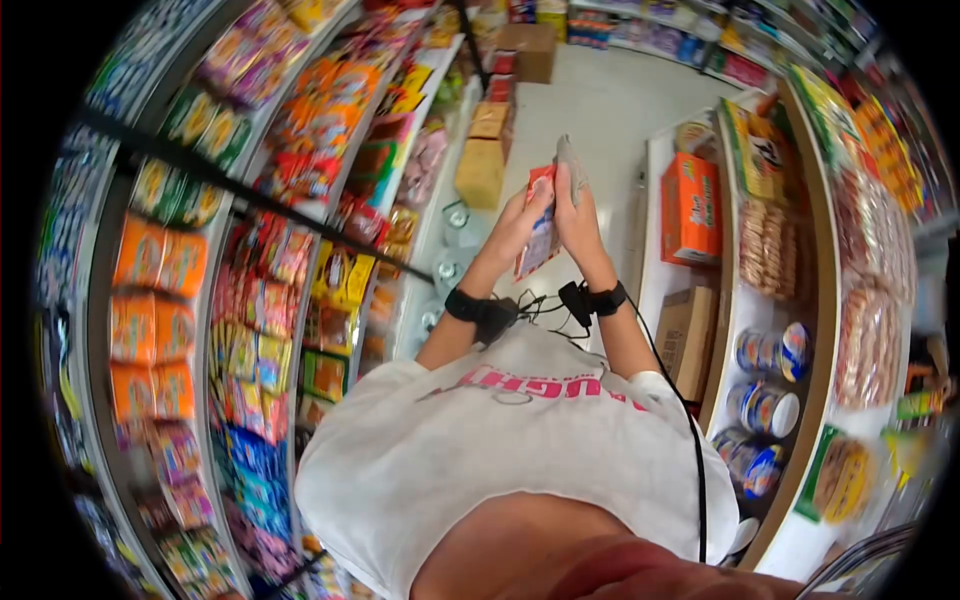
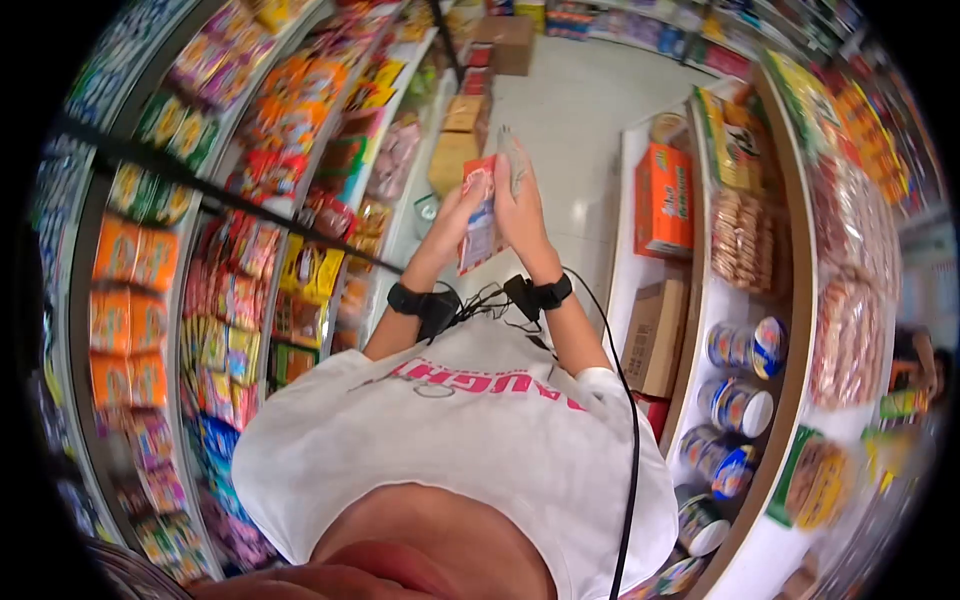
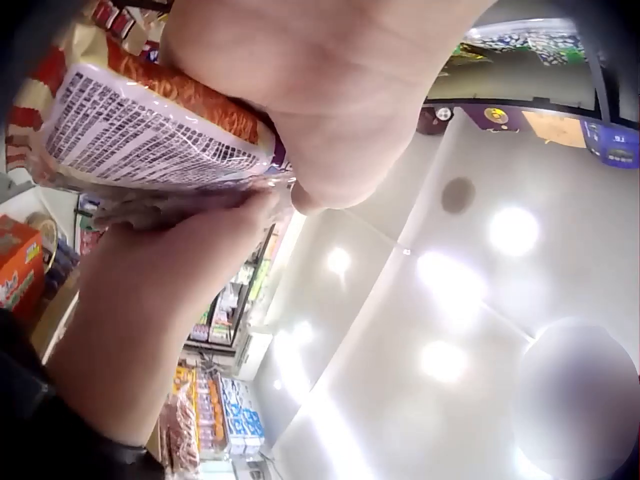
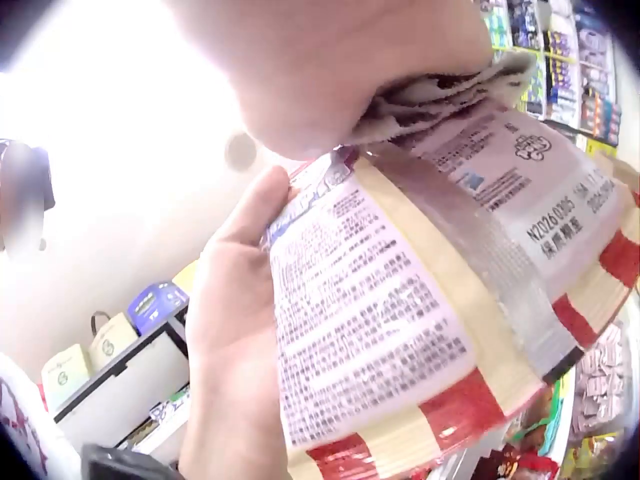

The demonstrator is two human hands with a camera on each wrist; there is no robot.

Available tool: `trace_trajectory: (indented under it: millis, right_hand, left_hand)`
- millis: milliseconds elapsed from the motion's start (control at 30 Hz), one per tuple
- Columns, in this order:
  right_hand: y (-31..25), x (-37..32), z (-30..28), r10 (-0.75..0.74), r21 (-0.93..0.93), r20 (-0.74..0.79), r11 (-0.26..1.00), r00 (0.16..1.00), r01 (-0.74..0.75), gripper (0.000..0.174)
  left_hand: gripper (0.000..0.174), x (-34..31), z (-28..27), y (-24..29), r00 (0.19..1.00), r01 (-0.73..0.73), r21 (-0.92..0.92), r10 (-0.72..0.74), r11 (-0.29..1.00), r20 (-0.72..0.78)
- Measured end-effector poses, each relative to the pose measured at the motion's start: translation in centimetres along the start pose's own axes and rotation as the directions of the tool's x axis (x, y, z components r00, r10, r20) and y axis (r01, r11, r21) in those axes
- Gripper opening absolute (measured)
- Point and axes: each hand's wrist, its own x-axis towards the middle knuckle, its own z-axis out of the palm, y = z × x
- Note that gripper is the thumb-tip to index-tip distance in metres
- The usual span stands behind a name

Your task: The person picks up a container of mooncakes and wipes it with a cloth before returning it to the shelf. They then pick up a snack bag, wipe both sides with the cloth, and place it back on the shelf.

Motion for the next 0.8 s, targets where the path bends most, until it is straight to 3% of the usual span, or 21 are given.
trace_trajectory:
  millis: [33, 100, 167, 267, 300, 333, 400, 433, 467, 533, 600, 633, 800]
  right_hand:
    - [-1.6, 0.2, -0.7, -0.016, -0.038, -0.063, 0.999, 0.998, 0.014, 0.052]
    - [-1.1, -0.2, -1.0, -0.232, -0.390, -0.083, 0.903, 0.969, 0.183, 0.053]
    - [-1.2, -1.1, -0.4, -0.339, -0.626, 0.036, 0.726, 0.940, 0.286, 0.055]
    - [-2.5, -2.2, 1.2, -0.296, -0.640, 0.231, 0.671, 0.927, 0.374, 0.055]
    - [-2.6, -2.4, 1.6, -0.321, -0.643, 0.232, 0.658, 0.918, 0.392, 0.055]
    - [-1.8, -2.2, 1.8, -0.317, -0.640, 0.133, 0.695, 0.939, 0.326, 0.053]
    - [0.5, -1.5, 1.6, -0.291, -0.612, -0.068, 0.768, 0.954, 0.191, 0.052]
    - [0.8, -1.2, 0.9, 0.026, -0.426, -0.162, 0.900, 0.987, -0.093, 0.052]
    - [0.9, -0.7, -0.3, 0.347, -0.205, -0.187, 0.901, 0.919, -0.382, 0.053]
    - [1.8, -1.3, -0.6, 0.566, 0.129, -0.130, 0.823, 0.814, -0.552, 0.055]
    - [3.6, -2.2, 0.0, 0.416, 0.327, -0.136, 0.876, 0.899, -0.355, 0.059]
    - [1.9, -2.4, 1.3, 0.359, 0.276, -0.210, 0.914, 0.910, -0.297, 0.055]
    - [-0.1, -2.5, 3.6, 0.303, 0.122, -0.255, 0.952, 0.918, -0.280, 0.042]
  left_hand:
    - [0.051, 0.4, 1.0, 0.6, 0.999, -0.050, -0.034, 0.049, 0.998, -0.017]
    - [0.049, 1.8, 1.2, 0.5, 0.998, -0.037, -0.227, 0.024, 0.973, -0.056]
    - [0.047, 3.6, 0.2, -0.5, 0.994, -0.046, -0.441, -0.003, 0.896, -0.111]
    - [0.050, 6.0, -3.1, -0.7, 0.994, 0.107, -0.671, -0.090, 0.734, 0.061]
    - [0.053, 6.7, -4.2, -0.9, 0.994, 0.109, -0.654, -0.077, 0.749, 0.078]
    - [0.053, 7.1, -4.5, -0.9, 0.994, 0.114, -0.653, -0.081, 0.749, 0.079]
    - [0.053, 7.3, -4.9, -0.2, 0.992, 0.125, -0.653, -0.098, 0.747, 0.078]
    - [0.053, 7.1, -5.2, 0.5, 0.987, 0.161, -0.653, -0.114, 0.740, 0.115]
    - [0.052, 7.0, -5.6, 1.0, 0.980, 0.189, -0.666, -0.102, 0.722, 0.168]
    - [0.052, 7.2, -6.4, 1.4, 0.983, 0.172, -0.656, -0.084, 0.735, 0.163]
    - [0.051, 7.3, -7.3, 2.1, 0.982, 0.183, -0.636, -0.103, 0.750, 0.162]
    - [0.050, 7.3, -7.8, 2.3, 0.981, 0.186, -0.626, -0.111, 0.757, 0.158]
    - [0.044, 7.5, -9.4, 3.4, 0.979, 0.202, -0.648, -0.145, 0.734, 0.141]
